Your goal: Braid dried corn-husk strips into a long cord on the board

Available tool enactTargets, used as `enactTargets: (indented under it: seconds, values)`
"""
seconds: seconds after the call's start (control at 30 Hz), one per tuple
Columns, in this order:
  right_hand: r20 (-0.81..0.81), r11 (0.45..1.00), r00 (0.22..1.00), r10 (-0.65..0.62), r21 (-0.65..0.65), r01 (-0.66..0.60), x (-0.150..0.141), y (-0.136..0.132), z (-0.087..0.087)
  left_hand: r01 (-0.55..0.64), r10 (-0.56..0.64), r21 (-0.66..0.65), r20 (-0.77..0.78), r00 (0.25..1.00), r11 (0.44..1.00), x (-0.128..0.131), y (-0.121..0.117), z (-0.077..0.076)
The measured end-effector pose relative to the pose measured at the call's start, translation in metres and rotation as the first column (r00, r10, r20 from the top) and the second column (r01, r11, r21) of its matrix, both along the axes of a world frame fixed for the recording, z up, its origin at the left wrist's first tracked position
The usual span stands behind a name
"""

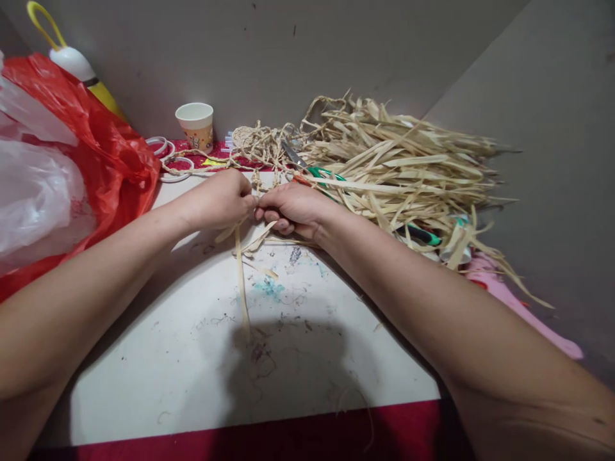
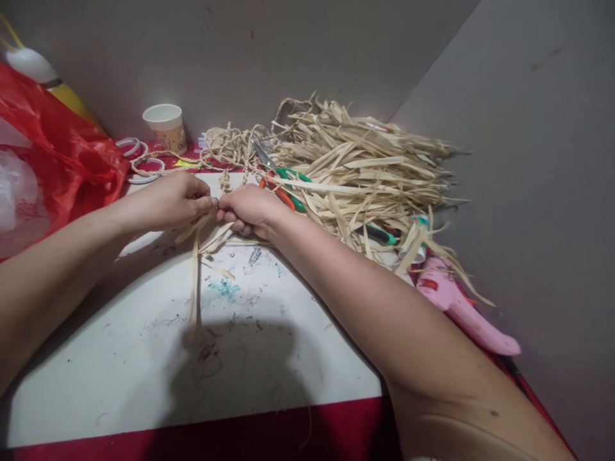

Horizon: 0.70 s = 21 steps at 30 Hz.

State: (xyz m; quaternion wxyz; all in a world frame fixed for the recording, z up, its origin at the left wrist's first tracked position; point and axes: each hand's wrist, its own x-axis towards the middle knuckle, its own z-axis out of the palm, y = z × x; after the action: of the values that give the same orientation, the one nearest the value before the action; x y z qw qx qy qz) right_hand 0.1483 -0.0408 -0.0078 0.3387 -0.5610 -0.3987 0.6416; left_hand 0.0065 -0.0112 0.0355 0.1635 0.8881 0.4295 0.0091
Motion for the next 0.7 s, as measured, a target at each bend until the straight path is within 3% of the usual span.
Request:
enactTargets:
  seconds: [0.07,0.23,0.33,0.63,0.7]
  values:
    - [-0.061,1.000,0.998,-0.008,-0.012,0.007,0.002,0.001,0.000,0.009,-0.009,0.003,-0.004,1.000,1.000,0.004,-0.008,-0.001]
    - [-0.176,0.998,0.983,-0.040,-0.048,0.032,0.006,0.000,0.001,0.007,0.023,0.213,-0.138,0.990,0.977,0.014,-0.028,-0.011]
    - [-0.199,0.999,0.980,-0.027,-0.030,0.021,0.006,-0.001,0.000,-0.023,0.067,0.248,-0.171,0.983,0.969,0.018,-0.033,-0.019]
    - [-0.121,0.997,0.991,-0.050,0.051,0.057,0.000,-0.005,0.000,-0.070,0.069,0.007,0.086,0.994,0.998,0.018,-0.043,-0.029]
    - [-0.119,0.998,0.991,-0.054,0.022,0.057,0.001,-0.005,0.001,-0.094,0.117,-0.136,0.170,0.978,0.986,0.019,-0.051,-0.025]
